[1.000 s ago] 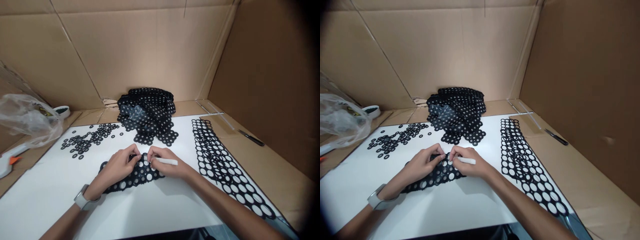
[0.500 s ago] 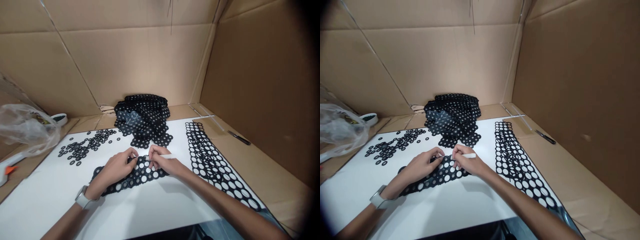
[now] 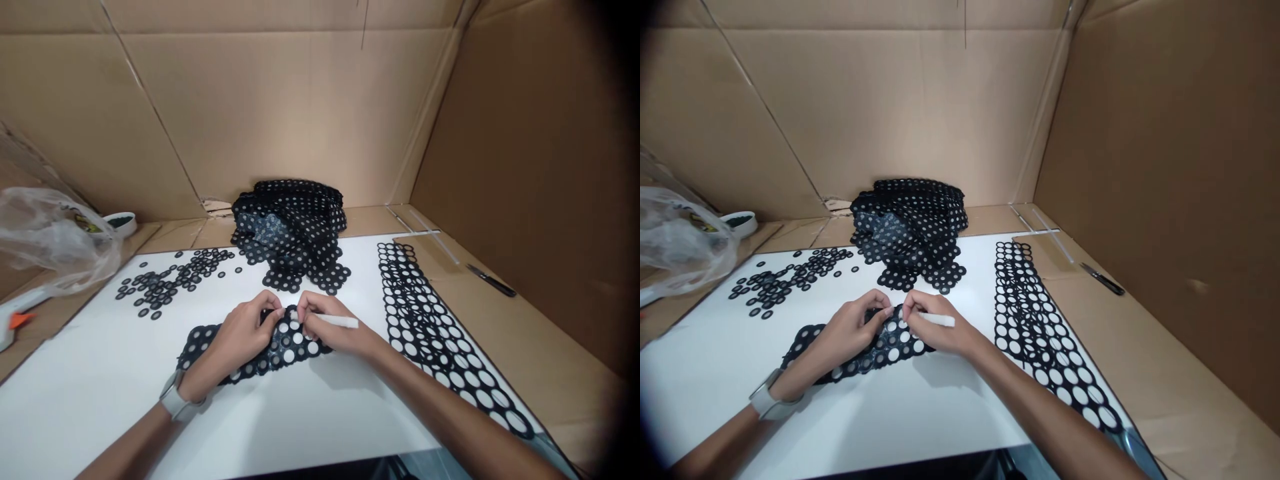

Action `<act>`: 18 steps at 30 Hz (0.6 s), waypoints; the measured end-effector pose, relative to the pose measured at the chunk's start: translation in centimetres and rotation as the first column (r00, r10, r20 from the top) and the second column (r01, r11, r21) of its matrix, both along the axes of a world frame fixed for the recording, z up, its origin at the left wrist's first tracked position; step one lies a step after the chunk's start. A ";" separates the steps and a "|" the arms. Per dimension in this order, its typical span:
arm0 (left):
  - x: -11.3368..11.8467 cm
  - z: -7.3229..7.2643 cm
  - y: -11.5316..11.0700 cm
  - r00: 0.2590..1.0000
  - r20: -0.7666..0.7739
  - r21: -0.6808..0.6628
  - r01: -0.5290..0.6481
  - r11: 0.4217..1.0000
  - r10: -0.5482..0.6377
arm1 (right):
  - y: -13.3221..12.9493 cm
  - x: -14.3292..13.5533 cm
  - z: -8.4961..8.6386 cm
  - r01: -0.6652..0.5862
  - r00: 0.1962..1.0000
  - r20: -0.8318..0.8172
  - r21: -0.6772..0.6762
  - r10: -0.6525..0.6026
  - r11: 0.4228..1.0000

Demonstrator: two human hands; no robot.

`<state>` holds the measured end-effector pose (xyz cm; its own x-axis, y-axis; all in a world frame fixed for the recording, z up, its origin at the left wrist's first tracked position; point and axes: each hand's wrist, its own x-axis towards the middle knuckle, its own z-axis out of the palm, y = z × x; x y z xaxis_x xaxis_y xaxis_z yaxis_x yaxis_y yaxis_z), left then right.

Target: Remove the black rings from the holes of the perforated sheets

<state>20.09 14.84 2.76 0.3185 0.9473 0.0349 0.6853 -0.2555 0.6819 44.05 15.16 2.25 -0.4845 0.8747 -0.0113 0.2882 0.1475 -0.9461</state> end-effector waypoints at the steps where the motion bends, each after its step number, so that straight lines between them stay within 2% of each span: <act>1: 0.0 0.0 0.0 1.000 0.003 0.007 0.000 1.000 0.000 | 0.0 0.0 0.0 -0.006 1.000 0.013 0.022 0.006 1.000; 3: 0.1 0.0 0.0 1.000 -0.002 0.023 -0.003 1.000 0.003 | 0.0 -0.3 0.0 -0.025 0.999 0.034 0.072 0.023 0.997; 7: 0.3 0.1 -0.4 0.998 -0.045 0.036 -0.045 0.998 0.047 | -0.3 -1.0 0.2 -0.062 0.995 0.090 0.259 0.040 0.964; 8: 0.3 0.2 -0.5 0.997 -0.054 0.029 -0.058 0.998 0.060 | -0.4 -1.0 0.3 -0.055 0.995 0.090 0.258 0.033 0.964; 11: 0.1 0.3 -0.6 0.993 -0.093 0.015 -0.066 0.998 0.067 | -0.4 -0.7 0.6 0.012 0.999 -0.042 0.041 -0.010 0.999; 13: -0.4 0.4 -0.2 0.992 -0.120 0.019 -0.030 0.999 0.032 | -0.3 0.0 0.7 0.042 0.988 -0.144 -0.078 -0.053 0.996; 18: -2.5 1.2 1.7 0.974 -0.137 -0.049 0.176 0.983 -0.181 | 0.1 1.0 0.4 0.059 0.978 -0.193 -0.093 -0.076 0.994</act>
